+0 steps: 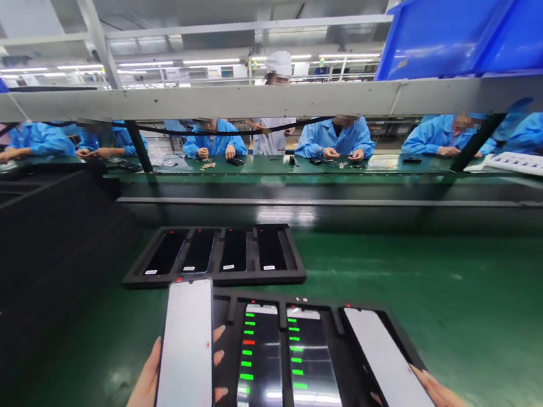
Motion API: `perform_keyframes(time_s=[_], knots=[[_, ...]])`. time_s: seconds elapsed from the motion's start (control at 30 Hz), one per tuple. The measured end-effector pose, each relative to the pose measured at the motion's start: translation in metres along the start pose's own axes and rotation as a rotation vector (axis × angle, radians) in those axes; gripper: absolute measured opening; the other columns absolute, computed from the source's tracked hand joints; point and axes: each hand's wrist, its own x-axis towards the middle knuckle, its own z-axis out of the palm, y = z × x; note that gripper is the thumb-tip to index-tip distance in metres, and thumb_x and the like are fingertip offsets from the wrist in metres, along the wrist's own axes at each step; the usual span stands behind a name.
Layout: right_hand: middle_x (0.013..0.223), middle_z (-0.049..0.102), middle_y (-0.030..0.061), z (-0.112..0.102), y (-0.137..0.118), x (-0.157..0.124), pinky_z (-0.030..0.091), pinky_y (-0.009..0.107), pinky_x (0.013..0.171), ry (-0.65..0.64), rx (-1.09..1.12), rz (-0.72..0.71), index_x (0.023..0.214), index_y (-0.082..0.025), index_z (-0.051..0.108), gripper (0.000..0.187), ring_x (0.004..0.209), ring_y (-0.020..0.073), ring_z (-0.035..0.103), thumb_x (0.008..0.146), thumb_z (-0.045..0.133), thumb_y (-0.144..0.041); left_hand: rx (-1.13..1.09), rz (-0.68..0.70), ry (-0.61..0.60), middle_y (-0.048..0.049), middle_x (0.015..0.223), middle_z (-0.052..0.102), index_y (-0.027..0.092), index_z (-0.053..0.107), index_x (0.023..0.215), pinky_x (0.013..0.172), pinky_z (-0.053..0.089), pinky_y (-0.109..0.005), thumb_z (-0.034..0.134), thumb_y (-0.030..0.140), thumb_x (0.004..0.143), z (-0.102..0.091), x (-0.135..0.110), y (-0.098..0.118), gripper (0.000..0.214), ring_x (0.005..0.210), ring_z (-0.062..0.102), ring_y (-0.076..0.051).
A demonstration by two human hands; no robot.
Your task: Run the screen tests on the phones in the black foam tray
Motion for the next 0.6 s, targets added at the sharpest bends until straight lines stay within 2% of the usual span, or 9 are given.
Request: perform_keyframes(time_s=[0.07,0.13,0.23,0.3,0.4,0.5,0.6], knots=[[0.098,0.075,0.0123,0.000,-0.005,-0.003,0.061,0.052,0.085,-0.149,0.211,0.180,0.091,-0.023,0.079,0.069,0.095,0.0368,0.072,0.086,0.036,-0.077,0.037,0.042,-0.027,-0.0065,0.147,0.053,0.033,0.074,0.117,0.089,0.057,-0.056,0.053,0.077,0.083,0.008,-0.008,-0.004,0.059,0.114,0.065,-0.034],[0.099,0.074,0.0143,0.000,-0.008,-0.003,0.059,0.054,0.087,-0.221,0.319,0.238,0.093,-0.023,0.078,0.075,0.098,0.0370,0.071,0.089,0.026,-0.077,0.069,0.064,-0.039,-0.0072,0.147,0.053,0.033,0.074,0.116,0.086,0.057,-0.054,0.051,0.078,0.083,0.014,-0.013,-0.006,0.060,0.110,0.066,-0.033],[0.108,0.072,0.0169,-0.005,-0.002,0.000,0.059,0.057,0.083,-0.184,0.408,0.296,0.089,-0.025,0.078,0.088,0.101,0.0378,0.070,0.087,0.010,-0.080,0.098,0.064,-0.086,-0.0083,0.145,0.055,0.030,0.075,0.116,0.085,0.057,-0.048,0.050,0.082,0.081,0.019,-0.017,-0.009,0.068,0.105,0.067,-0.031],[0.117,0.070,0.0147,-0.011,0.009,0.004,0.058,0.054,0.087,-0.155,0.451,0.339,0.089,-0.027,0.079,0.090,0.109,0.0366,0.068,0.086,0.007,-0.081,0.118,0.054,-0.134,-0.0116,0.135,0.063,0.026,0.075,0.116,0.086,0.057,-0.046,0.051,0.085,0.078,0.020,-0.018,-0.010,0.074,0.100,0.068,-0.030],[0.126,0.067,0.0124,-0.019,0.027,0.007,0.055,0.047,0.097,-0.213,0.601,0.324,0.098,-0.029,0.080,0.079,0.122,0.0339,0.061,0.090,0.019,-0.077,0.134,0.032,-0.207,-0.0145,0.113,0.072,0.023,0.075,0.118,0.089,0.054,-0.043,0.052,0.087,0.075,0.019,-0.019,-0.011,0.080,0.092,0.069,-0.028],[0.138,0.059,0.0121,-0.023,0.033,0.006,0.047,0.053,0.107,-0.239,0.859,0.344,0.115,-0.028,0.076,0.049,0.131,0.0339,0.054,0.095,0.041,-0.056,0.108,0.020,-0.291,-0.0149,0.110,0.073,0.022,0.072,0.123,0.090,0.054,-0.040,0.054,0.083,0.078,0.017,-0.020,-0.012,0.078,0.091,0.069,-0.027],[0.145,0.053,0.0141,-0.021,0.028,0.003,0.040,0.060,0.111,-0.183,1.077,0.459,0.123,-0.024,0.072,0.040,0.134,0.0353,0.051,0.094,0.046,-0.034,0.086,0.029,-0.386,-0.0149,0.114,0.072,0.022,0.069,0.127,0.092,0.053,-0.040,0.060,0.074,0.081,0.012,-0.018,-0.013,0.070,0.091,0.070,-0.027]])
